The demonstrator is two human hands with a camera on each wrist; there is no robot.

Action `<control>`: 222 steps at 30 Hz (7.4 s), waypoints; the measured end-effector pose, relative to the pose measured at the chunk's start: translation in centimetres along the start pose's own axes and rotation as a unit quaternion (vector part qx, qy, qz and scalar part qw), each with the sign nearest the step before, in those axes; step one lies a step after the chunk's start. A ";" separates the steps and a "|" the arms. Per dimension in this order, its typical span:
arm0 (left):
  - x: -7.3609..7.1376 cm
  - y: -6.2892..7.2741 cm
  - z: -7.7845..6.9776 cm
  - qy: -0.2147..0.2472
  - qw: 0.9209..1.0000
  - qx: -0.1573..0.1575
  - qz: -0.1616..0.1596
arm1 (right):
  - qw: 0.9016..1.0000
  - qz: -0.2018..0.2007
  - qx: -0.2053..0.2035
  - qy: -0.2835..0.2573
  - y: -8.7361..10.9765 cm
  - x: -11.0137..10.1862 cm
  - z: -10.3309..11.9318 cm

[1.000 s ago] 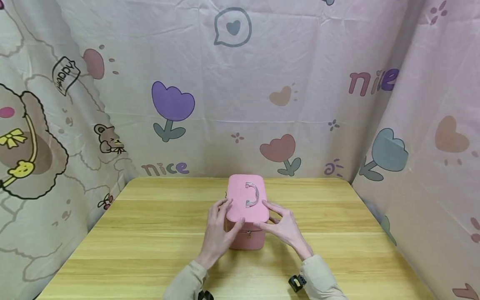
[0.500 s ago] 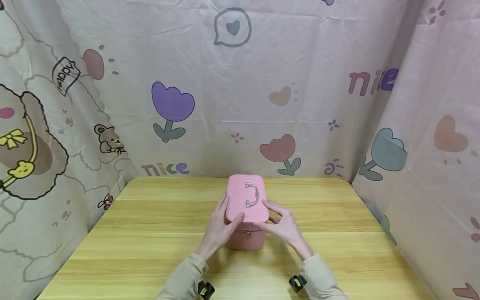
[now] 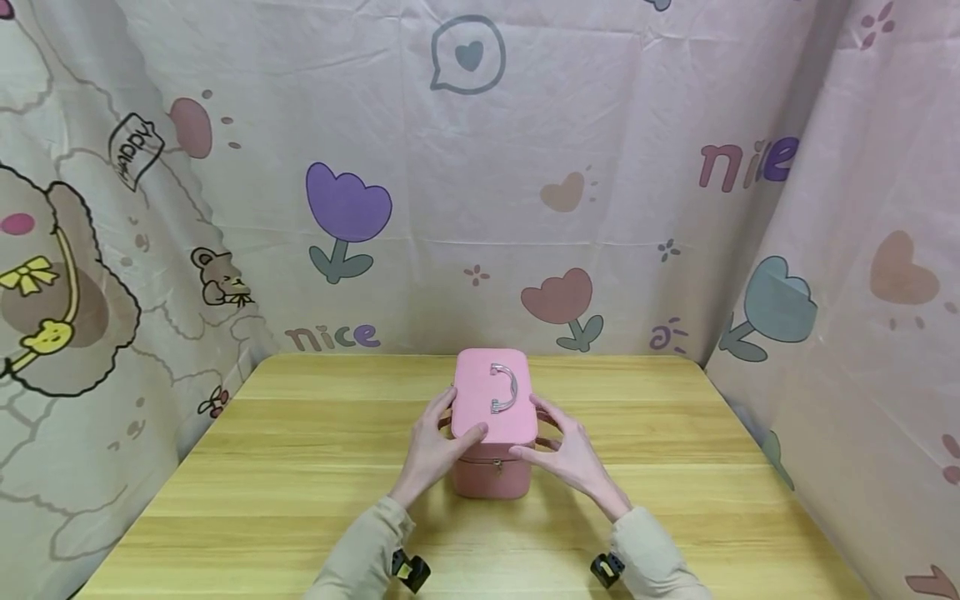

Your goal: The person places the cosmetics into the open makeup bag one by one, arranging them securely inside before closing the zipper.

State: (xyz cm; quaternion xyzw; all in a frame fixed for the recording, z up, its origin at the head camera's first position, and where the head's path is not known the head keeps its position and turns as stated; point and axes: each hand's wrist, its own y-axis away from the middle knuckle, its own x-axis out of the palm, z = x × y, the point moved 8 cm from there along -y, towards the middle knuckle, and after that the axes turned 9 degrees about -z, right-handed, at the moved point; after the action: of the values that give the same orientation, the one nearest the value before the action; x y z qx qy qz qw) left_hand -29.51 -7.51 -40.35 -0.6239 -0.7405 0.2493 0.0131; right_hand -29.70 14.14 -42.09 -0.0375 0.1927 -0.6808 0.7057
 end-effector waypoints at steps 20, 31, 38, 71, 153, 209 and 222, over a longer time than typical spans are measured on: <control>-0.2 -0.3 0.6 0.014 0.999 -0.030 0.003 | 0.878 0.008 -0.332 0.344 4.1 3.6 3.7; -0.1 -0.3 0.7 0.017 0.999 -0.033 0.003 | 0.832 -0.113 -0.339 0.424 5.2 5.1 4.5; -0.1 -0.3 0.5 0.013 1.000 -0.025 0.003 | 0.820 -0.117 -0.342 0.444 5.6 5.2 4.8; -0.1 -0.3 0.4 0.014 1.000 -0.024 0.012 | 0.992 0.052 -0.066 0.093 3.7 3.4 2.5; -2.5 0.8 1.1 -0.033 0.992 -0.051 -0.114 | 0.998 0.056 -0.025 -0.010 2.5 3.2 -0.4; -2.3 -2.1 2.1 0.063 0.995 -0.058 -0.040 | 0.968 -0.060 -0.173 0.172 1.8 1.5 1.2; -2.1 -3.1 2.2 0.101 0.993 -0.059 0.032 | 0.977 -0.068 -0.120 0.162 1.6 -0.2 0.3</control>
State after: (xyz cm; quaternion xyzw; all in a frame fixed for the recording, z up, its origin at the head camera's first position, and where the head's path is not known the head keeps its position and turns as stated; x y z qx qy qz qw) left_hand -32.64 -10.52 -40.49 -0.6690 -0.7284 0.1411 0.0435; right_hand -28.13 14.37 -42.31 -0.0240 0.3817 -0.6958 0.6079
